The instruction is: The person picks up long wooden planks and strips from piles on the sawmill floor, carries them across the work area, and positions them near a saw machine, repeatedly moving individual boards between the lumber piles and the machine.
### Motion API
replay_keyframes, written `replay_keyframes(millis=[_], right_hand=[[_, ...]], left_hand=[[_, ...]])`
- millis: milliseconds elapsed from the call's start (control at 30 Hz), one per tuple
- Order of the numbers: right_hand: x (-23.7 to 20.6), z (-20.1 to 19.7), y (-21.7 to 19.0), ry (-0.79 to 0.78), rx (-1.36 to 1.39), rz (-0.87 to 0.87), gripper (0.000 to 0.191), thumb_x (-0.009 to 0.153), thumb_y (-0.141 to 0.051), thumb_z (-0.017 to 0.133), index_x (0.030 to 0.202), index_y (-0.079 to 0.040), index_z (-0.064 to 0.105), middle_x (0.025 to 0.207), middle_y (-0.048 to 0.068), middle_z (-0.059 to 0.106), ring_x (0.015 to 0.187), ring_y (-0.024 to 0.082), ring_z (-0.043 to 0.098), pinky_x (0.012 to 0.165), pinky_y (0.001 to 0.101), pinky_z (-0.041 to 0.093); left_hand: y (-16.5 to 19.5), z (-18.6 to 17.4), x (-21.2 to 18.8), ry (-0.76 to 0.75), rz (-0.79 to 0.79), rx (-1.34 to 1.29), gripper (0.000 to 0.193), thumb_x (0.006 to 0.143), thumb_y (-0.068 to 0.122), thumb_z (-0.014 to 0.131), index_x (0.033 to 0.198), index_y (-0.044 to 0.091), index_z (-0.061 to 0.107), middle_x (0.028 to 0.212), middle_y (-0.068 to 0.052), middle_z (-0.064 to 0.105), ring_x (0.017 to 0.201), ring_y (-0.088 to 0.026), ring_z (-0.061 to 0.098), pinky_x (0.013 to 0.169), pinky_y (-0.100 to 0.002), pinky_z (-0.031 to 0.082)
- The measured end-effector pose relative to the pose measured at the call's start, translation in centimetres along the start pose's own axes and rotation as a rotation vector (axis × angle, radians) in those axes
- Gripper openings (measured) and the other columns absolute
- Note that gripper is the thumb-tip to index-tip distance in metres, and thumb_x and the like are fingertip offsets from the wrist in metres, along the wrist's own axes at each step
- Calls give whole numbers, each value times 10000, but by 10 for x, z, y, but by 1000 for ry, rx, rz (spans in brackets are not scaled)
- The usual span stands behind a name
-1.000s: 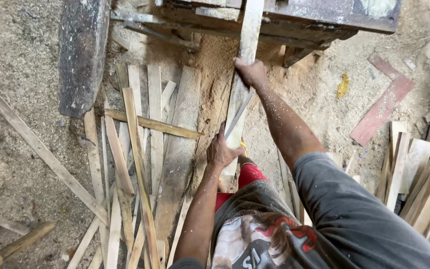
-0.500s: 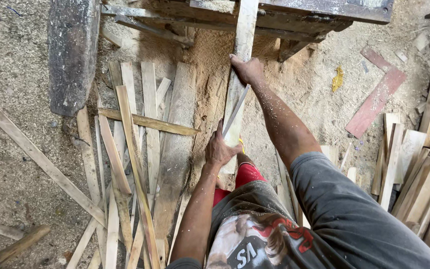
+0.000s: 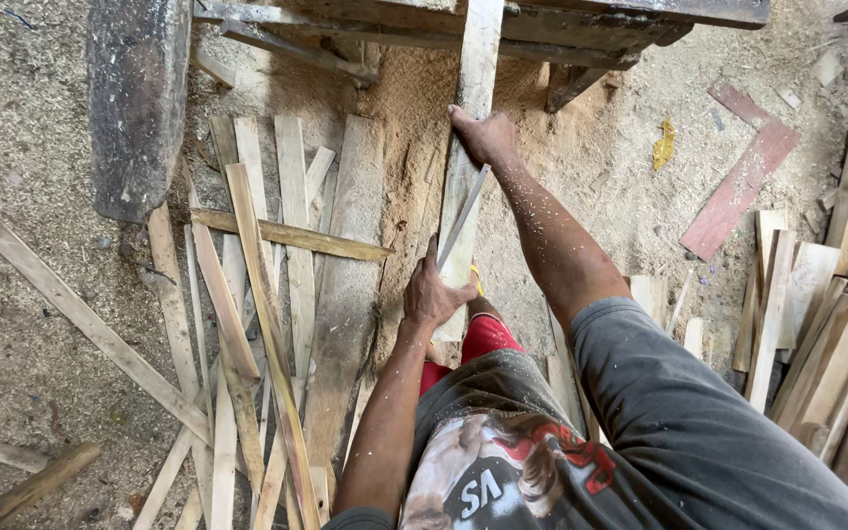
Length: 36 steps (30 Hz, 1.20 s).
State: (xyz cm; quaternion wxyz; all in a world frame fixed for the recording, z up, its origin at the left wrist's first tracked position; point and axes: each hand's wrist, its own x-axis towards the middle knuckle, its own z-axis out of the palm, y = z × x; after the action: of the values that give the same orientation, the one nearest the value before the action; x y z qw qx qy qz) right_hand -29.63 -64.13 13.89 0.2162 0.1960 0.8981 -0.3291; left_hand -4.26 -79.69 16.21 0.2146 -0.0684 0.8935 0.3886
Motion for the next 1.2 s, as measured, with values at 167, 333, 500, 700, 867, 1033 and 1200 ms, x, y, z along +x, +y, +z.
replay_keyframes(millis=[167,333,500,700,867,1033,1200], right_hand=[[-8,6,6,23,-18,-30,700,864,-824,567,613,-175,485,581,-99,403,433,42,300,342,273,258],[-18,10,7,67,-65,-17,725,858,-852,574,616,-179,458,603,-94,391,454,43,288,359,272,241],[-32,12,8,41,63,38,722,807,-855,620,608,-179,464,590,-83,432,435,41,333,347,257,278],[-45,16,11,46,42,46,734,800,-862,612,601,-170,472,587,-79,446,429,42,344,338,254,297],[-55,24,16,36,-16,46,757,814,-890,577,621,-165,470,598,-85,411,439,49,309,353,254,260],[-67,30,21,9,-91,-34,750,899,-851,549,746,-117,542,638,-94,392,464,47,286,351,248,243],[-77,38,32,106,-356,-456,540,931,-690,442,1077,-228,681,555,-32,351,365,96,277,262,270,250]], left_hand=[[-4,1,-10,9,17,17,1141,730,630,735,1609,75,265,1247,-289,632,1085,-408,685,892,-471,580],[-10,2,-20,50,61,-15,1128,722,619,759,1588,70,288,1242,-295,631,1064,-410,691,882,-469,583],[-17,5,-28,17,35,-9,1166,688,562,801,1603,89,256,1244,-277,623,1076,-400,685,893,-472,583],[-27,9,-39,-19,45,-17,1242,638,487,862,1613,103,196,1289,-274,591,1126,-406,654,920,-485,565],[-31,9,-53,-25,17,-19,1254,625,473,877,1616,114,198,1303,-270,587,1150,-420,638,952,-499,547],[-36,7,-66,-30,14,-28,1282,606,464,904,1617,120,195,1311,-262,583,1169,-415,625,966,-496,536],[-41,6,-79,-30,8,-35,1278,608,452,906,1621,125,198,1312,-255,586,1168,-409,625,969,-490,537]])
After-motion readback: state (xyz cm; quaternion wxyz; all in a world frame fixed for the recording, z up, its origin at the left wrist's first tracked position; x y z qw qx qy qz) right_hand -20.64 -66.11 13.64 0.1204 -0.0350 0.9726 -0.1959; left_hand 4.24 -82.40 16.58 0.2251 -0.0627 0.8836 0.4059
